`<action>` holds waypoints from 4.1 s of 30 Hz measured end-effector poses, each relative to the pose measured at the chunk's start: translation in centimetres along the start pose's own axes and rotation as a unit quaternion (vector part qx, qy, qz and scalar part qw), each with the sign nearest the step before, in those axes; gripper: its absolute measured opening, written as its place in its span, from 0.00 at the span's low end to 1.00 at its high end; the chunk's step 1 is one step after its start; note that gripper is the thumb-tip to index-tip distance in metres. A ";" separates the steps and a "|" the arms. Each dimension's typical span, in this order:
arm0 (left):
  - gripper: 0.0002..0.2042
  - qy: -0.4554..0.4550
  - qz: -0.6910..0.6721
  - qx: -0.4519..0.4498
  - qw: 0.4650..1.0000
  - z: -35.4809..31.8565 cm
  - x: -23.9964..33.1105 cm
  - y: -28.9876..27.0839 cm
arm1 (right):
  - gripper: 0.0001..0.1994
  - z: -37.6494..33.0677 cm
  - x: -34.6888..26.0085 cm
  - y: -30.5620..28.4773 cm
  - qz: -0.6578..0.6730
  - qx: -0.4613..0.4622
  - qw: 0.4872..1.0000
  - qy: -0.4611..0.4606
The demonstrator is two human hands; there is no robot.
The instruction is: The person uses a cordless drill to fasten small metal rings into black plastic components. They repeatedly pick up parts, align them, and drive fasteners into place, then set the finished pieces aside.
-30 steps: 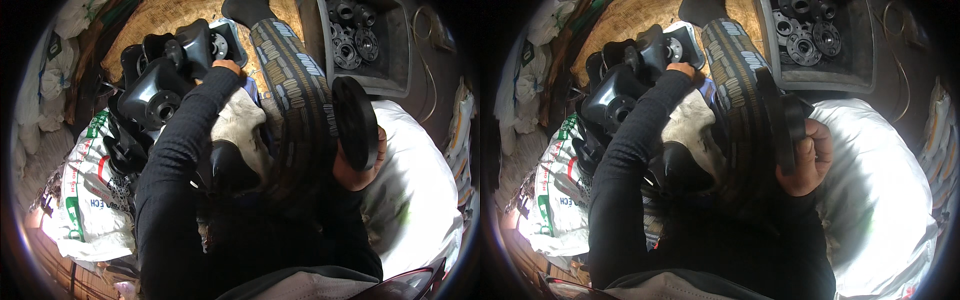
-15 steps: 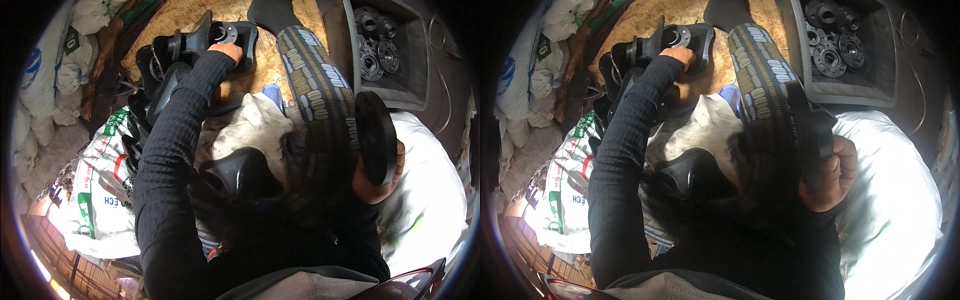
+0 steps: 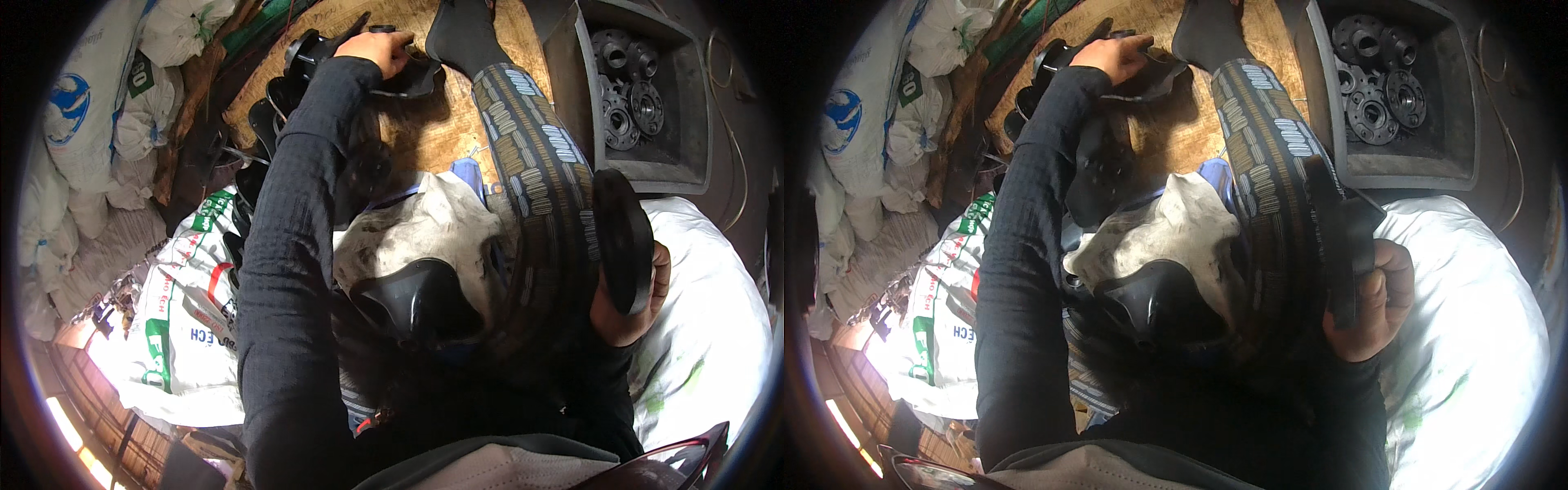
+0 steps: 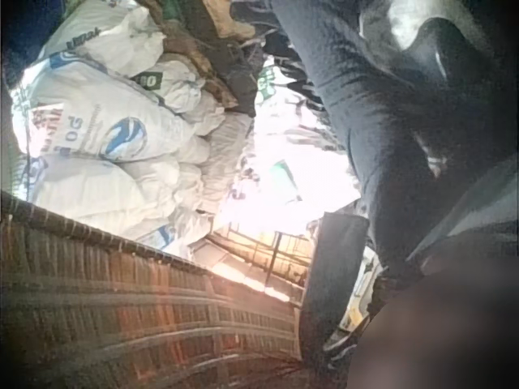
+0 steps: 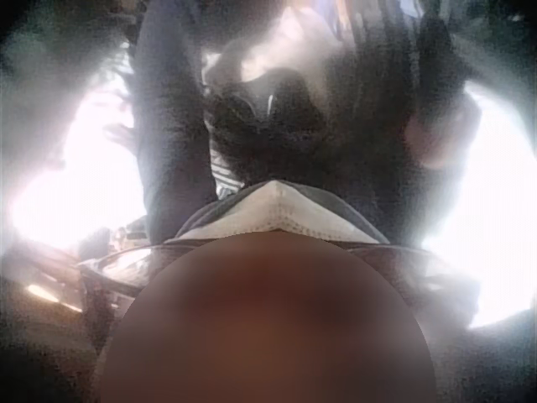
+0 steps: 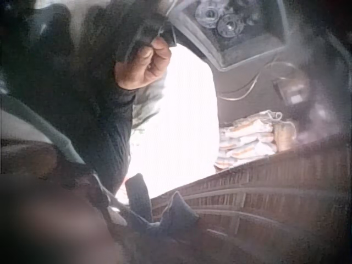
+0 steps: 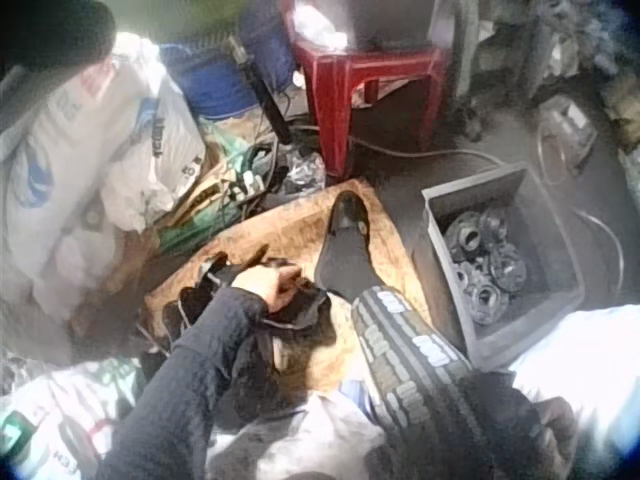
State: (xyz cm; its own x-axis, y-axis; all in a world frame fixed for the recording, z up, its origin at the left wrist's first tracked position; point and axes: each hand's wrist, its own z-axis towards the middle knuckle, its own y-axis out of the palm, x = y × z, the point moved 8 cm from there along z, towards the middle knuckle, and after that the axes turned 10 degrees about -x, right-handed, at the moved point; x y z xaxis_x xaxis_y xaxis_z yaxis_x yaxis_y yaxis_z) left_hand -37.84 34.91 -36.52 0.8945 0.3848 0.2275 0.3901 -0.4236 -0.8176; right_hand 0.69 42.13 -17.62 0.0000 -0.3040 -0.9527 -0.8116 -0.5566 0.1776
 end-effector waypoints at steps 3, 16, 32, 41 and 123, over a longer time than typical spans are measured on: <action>0.25 -0.001 -0.064 0.002 0.998 0.3 -1.6 0.3 | 0.15 0.0 -0.1 0.3 0.008 -0.006 1.000 0.002; 0.39 0.059 0.148 0.137 0.978 -6.7 3.3 1.0 | 0.17 -0.2 0.2 -0.6 -0.062 0.025 0.998 -0.007; 0.12 0.019 -0.262 -0.147 0.954 -2.3 9.1 23.7 | 0.16 0.0 0.1 0.5 0.036 -0.005 0.999 -0.013; 0.13 -0.017 -0.254 -0.102 0.962 -1.3 10.8 21.3 | 0.22 0.0 0.4 0.3 0.131 -0.142 0.980 -0.046; 0.21 -0.044 -0.340 -0.323 0.882 -12.9 4.6 22.0 | 0.23 0.8 0.2 0.6 -0.362 -0.074 0.929 -0.027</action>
State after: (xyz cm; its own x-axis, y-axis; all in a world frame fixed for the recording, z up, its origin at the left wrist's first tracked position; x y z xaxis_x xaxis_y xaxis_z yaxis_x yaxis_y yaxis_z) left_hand -22.37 16.76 -46.61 0.3968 0.7802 0.4836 0.8982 -0.4387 -0.0292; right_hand -0.24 42.41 -17.87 0.4813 0.2280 -0.8464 -0.5219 -0.7013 -0.4856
